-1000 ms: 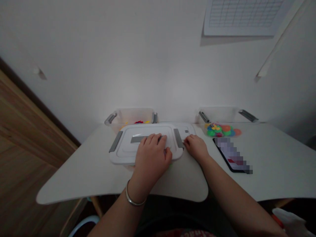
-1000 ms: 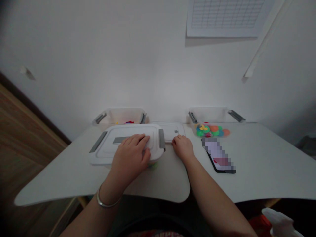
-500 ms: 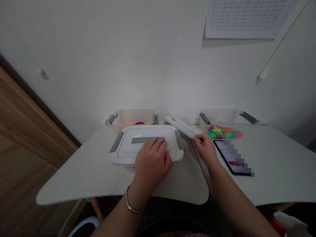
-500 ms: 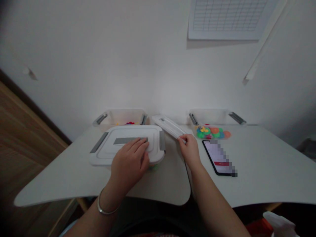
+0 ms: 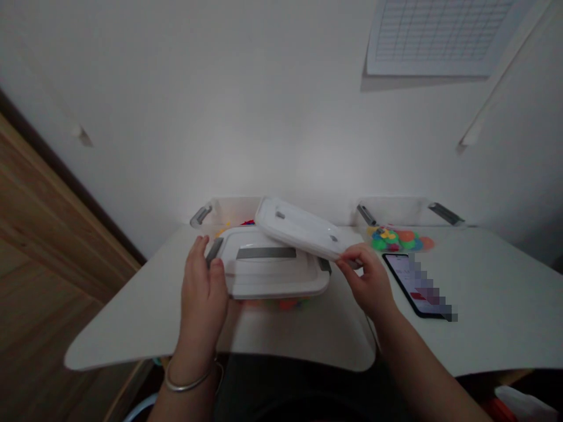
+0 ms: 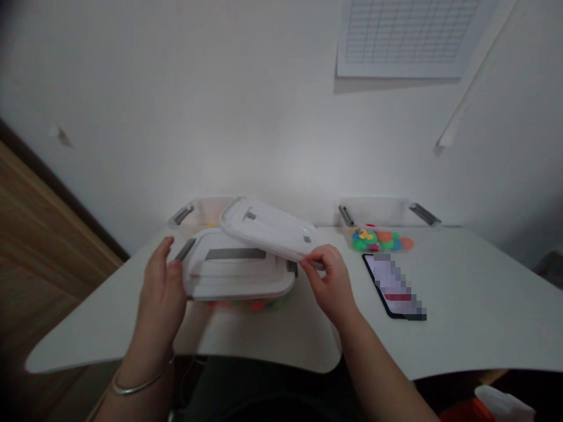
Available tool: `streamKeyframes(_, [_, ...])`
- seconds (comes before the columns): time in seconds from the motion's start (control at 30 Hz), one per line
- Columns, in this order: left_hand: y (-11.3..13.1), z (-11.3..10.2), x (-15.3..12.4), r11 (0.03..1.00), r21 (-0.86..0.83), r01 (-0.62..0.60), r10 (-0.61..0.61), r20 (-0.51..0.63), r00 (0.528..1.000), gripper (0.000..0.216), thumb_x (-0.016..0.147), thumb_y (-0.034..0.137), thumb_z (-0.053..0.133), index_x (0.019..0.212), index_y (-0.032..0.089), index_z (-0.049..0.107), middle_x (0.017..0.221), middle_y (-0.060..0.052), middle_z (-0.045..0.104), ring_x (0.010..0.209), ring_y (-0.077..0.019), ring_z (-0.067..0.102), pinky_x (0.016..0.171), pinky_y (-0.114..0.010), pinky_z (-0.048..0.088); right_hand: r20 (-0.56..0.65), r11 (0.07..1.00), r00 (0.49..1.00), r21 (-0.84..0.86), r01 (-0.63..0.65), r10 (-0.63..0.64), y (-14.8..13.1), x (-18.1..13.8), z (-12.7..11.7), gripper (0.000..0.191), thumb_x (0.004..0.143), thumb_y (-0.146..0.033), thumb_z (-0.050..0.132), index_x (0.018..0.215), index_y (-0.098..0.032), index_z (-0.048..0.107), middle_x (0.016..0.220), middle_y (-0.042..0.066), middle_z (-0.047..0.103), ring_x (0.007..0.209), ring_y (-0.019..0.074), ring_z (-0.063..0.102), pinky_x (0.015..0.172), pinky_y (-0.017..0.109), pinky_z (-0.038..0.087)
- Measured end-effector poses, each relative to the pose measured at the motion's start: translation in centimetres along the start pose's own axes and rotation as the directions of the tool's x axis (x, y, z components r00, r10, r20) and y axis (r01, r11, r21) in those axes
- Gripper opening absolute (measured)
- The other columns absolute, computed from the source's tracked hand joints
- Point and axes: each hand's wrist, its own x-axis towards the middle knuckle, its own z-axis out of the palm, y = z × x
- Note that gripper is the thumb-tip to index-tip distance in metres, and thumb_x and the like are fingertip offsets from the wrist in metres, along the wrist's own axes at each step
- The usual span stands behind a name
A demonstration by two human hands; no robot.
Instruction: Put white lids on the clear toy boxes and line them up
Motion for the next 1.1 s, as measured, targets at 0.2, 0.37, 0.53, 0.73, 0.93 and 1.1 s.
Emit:
streamKeyframes(0.2, [-0.6,1.1,-0.9,0.981,-0.170,0.090,-0.087,0.022,0.996,0.056,0.104,0.046,0.033,0.152,0.018,0.038,0.152,-0.018,0.048,0.137,-0.0306,0.051,0.116,-0.051,0.040,0.140,0.941,0.948,-0.144,0.306,-0.287,-1.6,0.1,-0.3,0.005,0.089,-0.020,0.063,0.086,-0.025,0.062,0.082,-0.001,0.065,0.085,0.0189,0.062,0.106,0.048,0.040])
streamKeyframes(0.37, [0.4,1.5,-0.9,0.991,-0.122,-0.060,0.063,0.024,0.998,0.051,0.104,0.045,0.035,0.147,0.019,0.046,0.157,-0.017,0.042,0.142,-0.0294,0.046,0.120,-0.051,0.036,0.195,0.940,0.935,-0.113,0.323,-0.298,-2.3,-0.1,-1.0,0.007,0.089,-0.020,0.062,0.086,-0.025,0.061,0.081,-0.001,0.064,0.083,0.0186,0.062,0.104,0.047,0.043])
streamKeyframes(0.53, [1.5,2.7,-1.6,0.984,-0.104,-0.143,0.152,0.090,0.984,0.051,0.105,0.046,0.031,0.143,0.016,0.047,0.153,-0.019,0.047,0.147,-0.0292,0.040,0.118,-0.054,0.037,0.211,0.937,0.938,-0.160,0.312,-0.276,-2.7,-0.6,-2.2,0.006,0.088,-0.020,0.060,0.087,-0.025,0.059,0.081,0.001,0.064,0.083,0.0198,0.061,0.098,0.047,0.045])
streamKeyframes(0.73, [3.7,5.5,-3.4,0.948,-0.080,-0.307,0.316,0.176,0.932,0.049,0.103,0.047,0.039,0.142,0.018,0.046,0.156,-0.024,0.040,0.144,-0.0326,0.043,0.111,-0.055,0.044,0.152,0.880,0.958,-0.380,0.285,-0.244,-1.9,-1.2,-3.3,0.009,0.091,-0.025,0.057,0.082,-0.025,0.057,0.078,0.002,0.064,0.081,0.0218,0.058,0.091,0.045,0.046])
streamKeyframes(0.93, [5.4,7.8,-3.5,0.915,-0.127,-0.382,0.402,0.282,0.871,0.052,0.094,0.050,0.059,0.134,0.018,0.051,0.159,-0.025,0.031,0.149,-0.0369,0.034,0.115,-0.058,0.039,0.111,0.745,0.963,-0.614,0.261,-0.246,-0.7,-2.0,-2.8,0.018,0.093,-0.034,0.058,0.103,-0.020,0.063,0.101,0.012,0.067,0.101,0.0307,0.054,0.099,0.053,0.043])
streamKeyframes(1.1, [5.2,9.8,-2.5,0.917,-0.114,-0.381,0.398,0.311,0.863,0.050,0.094,0.044,0.061,0.137,0.021,0.047,0.160,-0.023,0.028,0.150,-0.0364,0.030,0.116,-0.060,0.037,0.130,0.733,0.969,-0.635,0.244,-0.209,0.6,-1.7,-2.3,0.035,0.092,-0.039,0.059,0.119,-0.017,0.062,0.111,0.016,0.062,0.110,0.0335,0.049,0.106,0.058,0.039])
